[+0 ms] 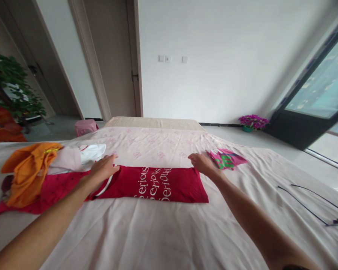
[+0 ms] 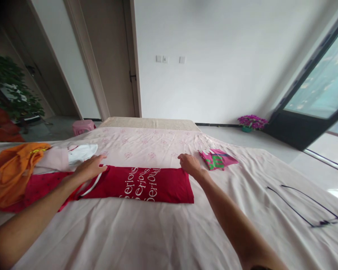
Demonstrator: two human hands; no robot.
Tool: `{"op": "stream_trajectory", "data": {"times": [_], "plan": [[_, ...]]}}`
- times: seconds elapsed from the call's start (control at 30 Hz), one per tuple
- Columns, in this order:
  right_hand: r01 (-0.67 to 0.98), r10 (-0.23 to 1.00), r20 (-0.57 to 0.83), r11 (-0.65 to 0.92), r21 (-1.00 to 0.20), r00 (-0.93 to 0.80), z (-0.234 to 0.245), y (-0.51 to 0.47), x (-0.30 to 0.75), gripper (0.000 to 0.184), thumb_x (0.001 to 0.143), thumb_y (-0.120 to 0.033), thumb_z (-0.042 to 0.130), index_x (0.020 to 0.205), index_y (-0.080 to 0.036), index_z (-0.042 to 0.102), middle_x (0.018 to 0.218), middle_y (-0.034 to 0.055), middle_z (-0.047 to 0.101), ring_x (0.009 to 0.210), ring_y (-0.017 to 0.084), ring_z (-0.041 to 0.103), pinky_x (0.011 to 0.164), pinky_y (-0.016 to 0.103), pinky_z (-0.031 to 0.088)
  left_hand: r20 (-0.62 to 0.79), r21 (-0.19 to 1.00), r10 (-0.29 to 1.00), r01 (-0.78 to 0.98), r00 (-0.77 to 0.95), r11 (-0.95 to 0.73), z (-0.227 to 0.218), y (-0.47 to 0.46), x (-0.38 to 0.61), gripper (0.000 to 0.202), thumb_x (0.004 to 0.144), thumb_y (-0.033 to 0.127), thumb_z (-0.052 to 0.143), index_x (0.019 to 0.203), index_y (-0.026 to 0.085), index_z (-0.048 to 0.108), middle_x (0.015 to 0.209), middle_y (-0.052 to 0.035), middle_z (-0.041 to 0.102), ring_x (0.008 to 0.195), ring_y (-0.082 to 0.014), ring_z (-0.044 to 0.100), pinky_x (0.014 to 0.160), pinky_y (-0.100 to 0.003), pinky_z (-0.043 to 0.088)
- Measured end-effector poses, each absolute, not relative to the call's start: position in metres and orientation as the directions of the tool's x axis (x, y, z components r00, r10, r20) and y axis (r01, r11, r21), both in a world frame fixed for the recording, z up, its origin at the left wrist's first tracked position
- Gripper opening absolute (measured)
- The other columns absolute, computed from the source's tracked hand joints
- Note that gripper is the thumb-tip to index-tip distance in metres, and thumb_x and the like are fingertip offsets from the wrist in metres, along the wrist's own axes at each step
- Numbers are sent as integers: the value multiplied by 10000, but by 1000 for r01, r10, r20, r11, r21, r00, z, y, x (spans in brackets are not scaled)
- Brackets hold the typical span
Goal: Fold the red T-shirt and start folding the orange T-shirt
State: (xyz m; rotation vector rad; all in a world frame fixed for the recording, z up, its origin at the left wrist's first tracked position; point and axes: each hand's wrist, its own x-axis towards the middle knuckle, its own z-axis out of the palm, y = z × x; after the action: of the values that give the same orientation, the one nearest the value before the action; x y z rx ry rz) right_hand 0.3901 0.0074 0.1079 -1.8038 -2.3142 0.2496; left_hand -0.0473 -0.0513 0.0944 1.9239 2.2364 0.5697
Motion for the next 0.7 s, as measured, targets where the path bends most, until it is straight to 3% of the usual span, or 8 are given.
{"op": "stream_trajectory", "data": {"times": [0.07,0.17,0.27,0.43,0.57,0.7], "plan": [[926,952,155,295,-235,-264,99,-8,373,406,921,-167,406,1239,-173,658,1229,111,680,1088,228,633,913,325,467,228,378,970,926,-90,-3,85,-58,-28,412,800,255,508,1186,196,640,1256,-86,669,1148,-236,630,1010,-355,473],[846,873,237,477,-238,-426,83,-40,333,407,978,-229,377,1310,-191,609,1291,95,649,1189,227,585,1017,358,432,328,439,932,848,156,-297,68,-70,15,345,897,240,404,1114,214,671,1180,-55,700,1116,-184,641,1027,-314,469],[757,784,261,616,-217,-563,60,-65,292,461,1018,-309,348,1445,-202,485,1452,94,532,1369,241,439,1131,418,346,338,429,894,797,295,-425,45,-74,54,403,958,290,378,1270,181,610,1319,-86,650,1238,-188,582,1099,-331,422],[771,781,226,618,-152,-582,28,-68,279,553,1019,-425,396,1524,-202,380,1567,90,385,1473,270,280,1217,466,200,274,199,905,901,325,-384,14,-64,54,519,975,444,399,1420,200,507,1526,-126,467,1429,-278,395,1186,-490,277],[836,841,166,535,-120,-515,23,-50,312,551,1024,-472,350,1527,-249,376,1587,48,353,1479,270,270,1211,497,203,230,150,938,942,261,-299,11,-55,7,531,970,509,386,1431,268,498,1544,-89,451,1442,-267,371,1189,-482,244],[897,893,166,434,-82,-417,20,-39,350,576,1021,-507,332,1524,-230,385,1579,75,362,1485,271,258,1215,507,168,200,135,971,978,134,-162,12,-53,-39,510,976,439,367,1434,248,489,1559,-103,426,1441,-261,367,1178,-477,238]]}}
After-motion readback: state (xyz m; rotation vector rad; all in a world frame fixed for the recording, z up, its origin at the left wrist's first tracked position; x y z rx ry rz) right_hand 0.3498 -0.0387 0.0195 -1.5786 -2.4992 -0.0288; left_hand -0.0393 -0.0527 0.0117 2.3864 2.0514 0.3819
